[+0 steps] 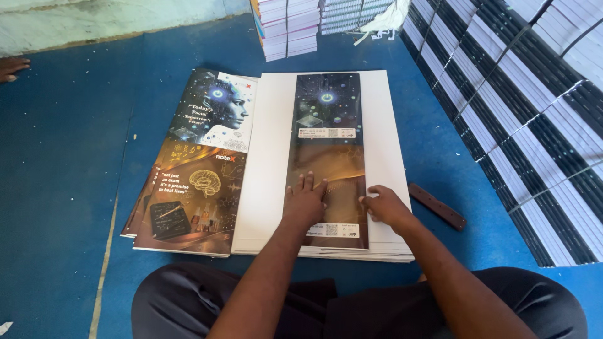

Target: The person sits on the floor and repeatedly glues a printed cover sheet onto the spine of a book block. They align the cover, smooth it down, and use a wooden stick to press the edges firmly. The process is repeated for multiple books in a stack.

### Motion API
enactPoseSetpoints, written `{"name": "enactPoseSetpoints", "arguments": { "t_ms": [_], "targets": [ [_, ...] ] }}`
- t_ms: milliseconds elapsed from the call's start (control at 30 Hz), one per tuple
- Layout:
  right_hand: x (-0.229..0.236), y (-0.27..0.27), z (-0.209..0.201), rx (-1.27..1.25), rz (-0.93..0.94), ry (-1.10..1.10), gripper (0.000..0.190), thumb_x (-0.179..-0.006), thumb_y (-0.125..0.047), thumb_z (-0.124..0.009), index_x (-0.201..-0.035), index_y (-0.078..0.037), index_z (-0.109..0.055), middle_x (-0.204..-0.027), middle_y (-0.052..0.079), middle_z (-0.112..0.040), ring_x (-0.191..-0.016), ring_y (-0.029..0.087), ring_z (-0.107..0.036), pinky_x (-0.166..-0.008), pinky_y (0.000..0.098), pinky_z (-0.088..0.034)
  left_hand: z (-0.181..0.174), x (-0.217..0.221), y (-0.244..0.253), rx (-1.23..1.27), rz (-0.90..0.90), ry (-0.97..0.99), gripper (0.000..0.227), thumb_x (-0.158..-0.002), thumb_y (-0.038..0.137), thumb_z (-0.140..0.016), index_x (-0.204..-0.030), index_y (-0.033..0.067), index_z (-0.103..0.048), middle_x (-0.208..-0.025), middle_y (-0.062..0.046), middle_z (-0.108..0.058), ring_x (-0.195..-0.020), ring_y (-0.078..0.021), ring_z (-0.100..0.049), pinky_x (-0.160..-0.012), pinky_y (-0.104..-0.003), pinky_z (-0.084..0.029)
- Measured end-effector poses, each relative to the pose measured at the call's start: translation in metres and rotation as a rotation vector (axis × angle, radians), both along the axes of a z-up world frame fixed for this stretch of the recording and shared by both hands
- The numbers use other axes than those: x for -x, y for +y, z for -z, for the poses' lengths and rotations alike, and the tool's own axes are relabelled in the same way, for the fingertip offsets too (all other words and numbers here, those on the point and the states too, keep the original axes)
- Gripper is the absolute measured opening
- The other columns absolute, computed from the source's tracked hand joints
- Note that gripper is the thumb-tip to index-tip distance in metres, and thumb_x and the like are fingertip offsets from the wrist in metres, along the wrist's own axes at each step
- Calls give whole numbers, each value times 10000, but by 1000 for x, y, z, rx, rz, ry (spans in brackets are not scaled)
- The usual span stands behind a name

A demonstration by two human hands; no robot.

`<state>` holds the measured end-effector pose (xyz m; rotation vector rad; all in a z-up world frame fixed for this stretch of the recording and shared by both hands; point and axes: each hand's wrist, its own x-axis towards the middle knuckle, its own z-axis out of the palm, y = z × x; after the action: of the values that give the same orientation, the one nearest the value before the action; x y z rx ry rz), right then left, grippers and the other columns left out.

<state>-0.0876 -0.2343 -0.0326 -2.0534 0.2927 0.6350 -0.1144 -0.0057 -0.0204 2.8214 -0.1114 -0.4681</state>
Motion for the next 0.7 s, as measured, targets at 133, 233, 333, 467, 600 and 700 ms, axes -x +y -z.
{"name": "enactPoseSetpoints", "arguments": {
  "t_ms": [133, 233, 333, 467, 600, 700],
  "targets": [
    [-3, -2, 3, -168, 21, 4, 450, -961, -344, -651, -1262, -9, -667, -865, 62, -674, -742, 157, -610, -706, 329, -538, -31, 12, -15, 86, -113, -9, 573, -1032, 345, -575, -1578, 268, -417, -1729, -151, -186, -1594, -403, -141, -1248, -634, -210],
    [-5, 0, 3, -285, 51, -33, 434, -990, -379, -616, -1172, 10, -683, -903, 64, -687, -797, 171, -656, -753, 350, -581, -61, 11, -42, 122, -168, 198, 824, -927, 462, -660, -1606, 180, -288, -1712, -218, -90, -1571, -467, -62, -1190, -709, -205],
    [-5, 1, -2, -407, 41, -80, 424, -1011, -372, -567, -1203, -17, -694, -955, 68, -704, -844, 175, -691, -768, 362, -588, -83, 15, -56, 189, -212, 236, 1010, -895, 580, -680, -1629, 147, -138, -1683, -264, -30, -1561, -475, -9, -1159, -753, -193],
    [-2, 7, -9, -471, -67, -119, 416, -982, -285, -591, -1354, -103, -628, -1001, 88, -729, -881, 192, -730, -809, 368, -618, -87, 15, -60, 213, -254, 140, 981, -906, 492, -657, -1635, 146, -99, -1669, -289, -59, -1544, -518, -25, -1112, -781, -246],
    [1, 13, -12, -147, -305, -312, 479, -977, -302, -566, -1409, -96, -588, -1080, 56, -750, -866, 194, -720, -775, 354, -597, -78, 2, -46, 272, -260, 51, 955, -890, 404, -674, -1630, 98, -153, -1610, -350, -208, -1478, -561, -215, -1177, -604, -318],
    [12, 17, -15, 71, -371, -346, 513, -958, -320, -627, -1415, -91, -578, -1064, 117, -744, -883, 238, -712, -822, 364, -578, -80, 0, -26, 280, -261, 2, 817, -892, 257, -600, -1605, 70, -250, -1544, -346, -366, -1403, -533, -391, -1149, -561, -379]
  ]
}}
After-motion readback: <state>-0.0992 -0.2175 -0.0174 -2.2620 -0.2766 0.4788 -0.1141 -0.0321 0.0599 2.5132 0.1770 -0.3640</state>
